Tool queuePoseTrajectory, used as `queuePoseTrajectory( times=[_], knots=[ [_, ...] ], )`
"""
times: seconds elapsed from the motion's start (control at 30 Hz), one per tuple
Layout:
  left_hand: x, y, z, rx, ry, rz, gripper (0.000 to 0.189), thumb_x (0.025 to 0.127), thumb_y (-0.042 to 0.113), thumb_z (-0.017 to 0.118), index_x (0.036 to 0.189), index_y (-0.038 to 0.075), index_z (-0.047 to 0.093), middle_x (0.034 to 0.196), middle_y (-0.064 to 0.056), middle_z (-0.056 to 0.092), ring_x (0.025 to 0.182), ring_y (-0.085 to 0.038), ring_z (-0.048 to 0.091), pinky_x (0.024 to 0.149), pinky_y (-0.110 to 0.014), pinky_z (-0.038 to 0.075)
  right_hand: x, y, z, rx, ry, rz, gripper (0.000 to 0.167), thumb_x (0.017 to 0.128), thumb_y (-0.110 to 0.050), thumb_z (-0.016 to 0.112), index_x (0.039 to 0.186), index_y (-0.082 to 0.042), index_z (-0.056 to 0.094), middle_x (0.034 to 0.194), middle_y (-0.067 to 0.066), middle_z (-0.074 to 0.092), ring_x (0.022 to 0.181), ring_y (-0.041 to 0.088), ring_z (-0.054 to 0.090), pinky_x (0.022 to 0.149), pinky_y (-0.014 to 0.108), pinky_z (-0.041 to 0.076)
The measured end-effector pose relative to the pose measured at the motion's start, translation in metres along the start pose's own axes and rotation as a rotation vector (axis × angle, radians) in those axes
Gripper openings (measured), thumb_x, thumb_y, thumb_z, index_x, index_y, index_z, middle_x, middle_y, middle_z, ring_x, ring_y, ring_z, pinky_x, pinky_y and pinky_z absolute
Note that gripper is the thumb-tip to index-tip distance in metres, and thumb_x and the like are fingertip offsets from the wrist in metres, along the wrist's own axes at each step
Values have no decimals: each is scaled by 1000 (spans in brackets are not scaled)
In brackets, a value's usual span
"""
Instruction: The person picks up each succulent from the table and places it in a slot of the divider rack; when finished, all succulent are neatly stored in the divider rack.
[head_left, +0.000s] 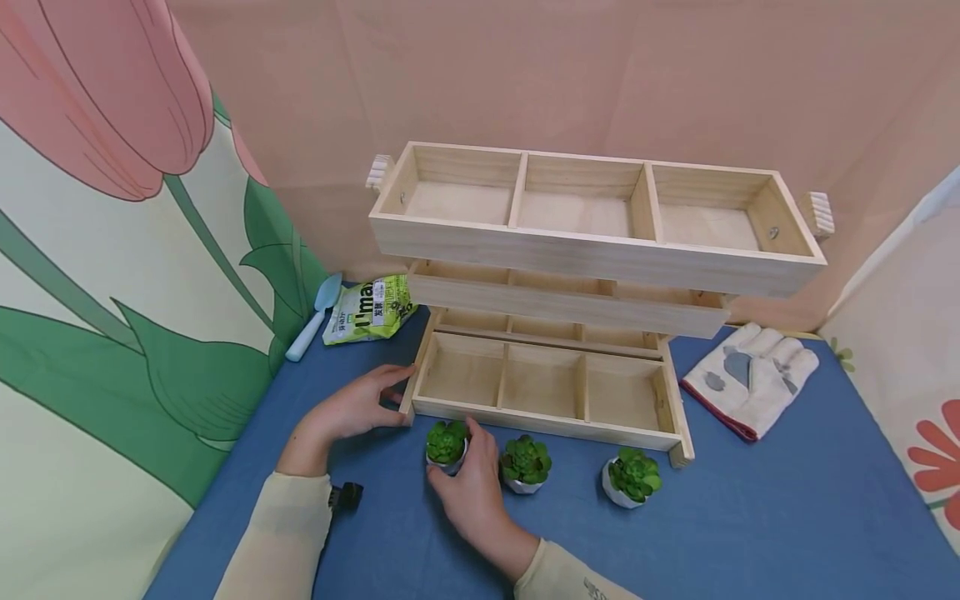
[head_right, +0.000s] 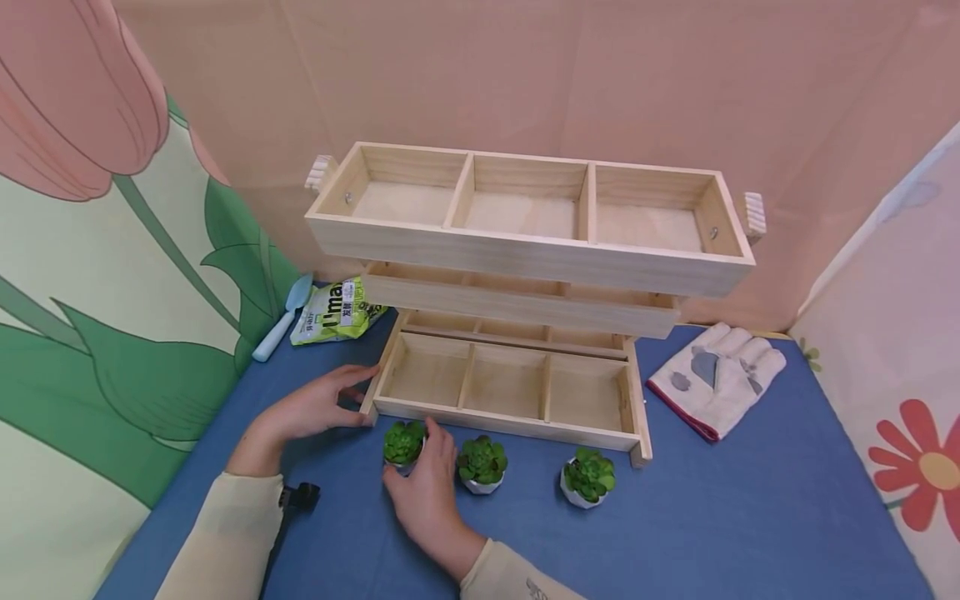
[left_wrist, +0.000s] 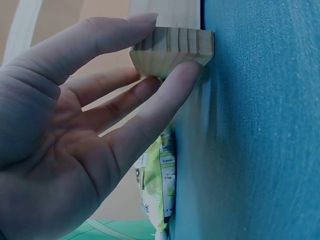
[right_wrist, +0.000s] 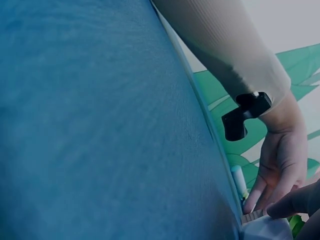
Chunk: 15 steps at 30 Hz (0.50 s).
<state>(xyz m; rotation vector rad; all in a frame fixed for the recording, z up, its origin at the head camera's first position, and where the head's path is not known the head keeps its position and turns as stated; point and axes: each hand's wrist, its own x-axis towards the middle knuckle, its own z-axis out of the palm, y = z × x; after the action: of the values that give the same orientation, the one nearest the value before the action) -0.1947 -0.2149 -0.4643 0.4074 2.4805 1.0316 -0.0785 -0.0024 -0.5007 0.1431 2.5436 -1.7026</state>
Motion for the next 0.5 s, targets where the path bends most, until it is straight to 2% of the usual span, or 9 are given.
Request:
queuePoseTrajectory(
  times=[0.5],
  knots=[
    [-1, -1, 0, 0, 4, 23, 89, 93, 22, 84, 167, 6, 36, 166, -27, 39, 130, -38, 68, 98, -48, 61, 3, 2, 1, -15, 30, -18, 77, 82, -13, 88, 146, 1, 48, 132, 19, 52, 126, 31, 48, 110, 55, 43]
  ],
)
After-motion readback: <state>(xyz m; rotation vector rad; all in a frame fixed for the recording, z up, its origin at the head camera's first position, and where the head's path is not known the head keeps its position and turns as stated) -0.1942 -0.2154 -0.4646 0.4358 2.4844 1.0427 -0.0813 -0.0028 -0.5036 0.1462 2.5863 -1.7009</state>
